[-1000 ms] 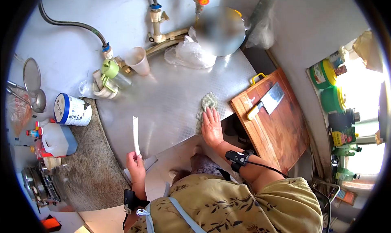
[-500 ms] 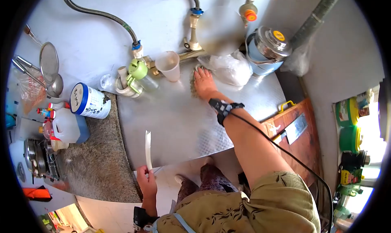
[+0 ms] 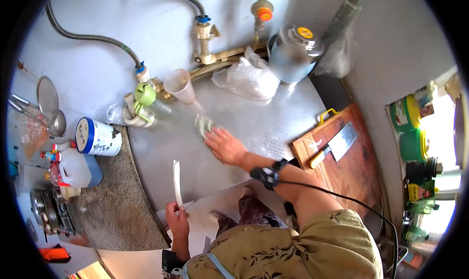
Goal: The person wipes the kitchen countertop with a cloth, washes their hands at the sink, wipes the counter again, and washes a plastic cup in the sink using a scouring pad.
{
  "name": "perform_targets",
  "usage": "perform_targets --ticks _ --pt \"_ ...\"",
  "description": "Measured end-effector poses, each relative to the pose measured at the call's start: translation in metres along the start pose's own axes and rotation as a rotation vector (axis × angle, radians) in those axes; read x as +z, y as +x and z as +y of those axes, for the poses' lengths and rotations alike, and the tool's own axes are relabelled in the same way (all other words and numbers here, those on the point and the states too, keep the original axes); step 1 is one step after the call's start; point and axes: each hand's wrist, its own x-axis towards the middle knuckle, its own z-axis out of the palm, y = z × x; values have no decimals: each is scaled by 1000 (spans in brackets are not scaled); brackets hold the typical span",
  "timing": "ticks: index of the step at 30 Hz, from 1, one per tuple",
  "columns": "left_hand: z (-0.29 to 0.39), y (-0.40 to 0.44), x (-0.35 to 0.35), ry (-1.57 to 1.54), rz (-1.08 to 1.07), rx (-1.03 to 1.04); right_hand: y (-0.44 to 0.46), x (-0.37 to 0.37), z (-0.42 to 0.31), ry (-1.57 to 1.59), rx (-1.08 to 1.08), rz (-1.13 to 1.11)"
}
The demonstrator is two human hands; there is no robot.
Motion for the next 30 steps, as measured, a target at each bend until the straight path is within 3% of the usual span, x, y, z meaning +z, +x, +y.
perform_targets --ticks 4,9,10,12,14,17,20,25,30 --pt "2 10 2 -23 -4 -4 -67 -17 7 61 64 22" --pt "1 12 4 -9 -11 -9 -87 -53 98 -314 690 37" --pt "1 9 4 -2 -13 -21 -87 -52 117 -226 837 166" --pt "-4 3 6 -22 -11 -60 -86 -54 159 -404 900 59" --pt "-7 -2 4 -39 2 -102 -81 -55 200 -288 1180 138" --pt "-8 -5 1 -27 23 -59 -87 -70 216 -302 1392 261" --pt "-12 -10 -7 -46 55 -86 -84 -52 217 -386 1384 483" --pt "-17 -6 -11 -40 57 -42 -63 -42 157 -362 1285 424" --pt "-25 -2 -8 -102 44 -85 -43 -10 71 -301 1024 341"
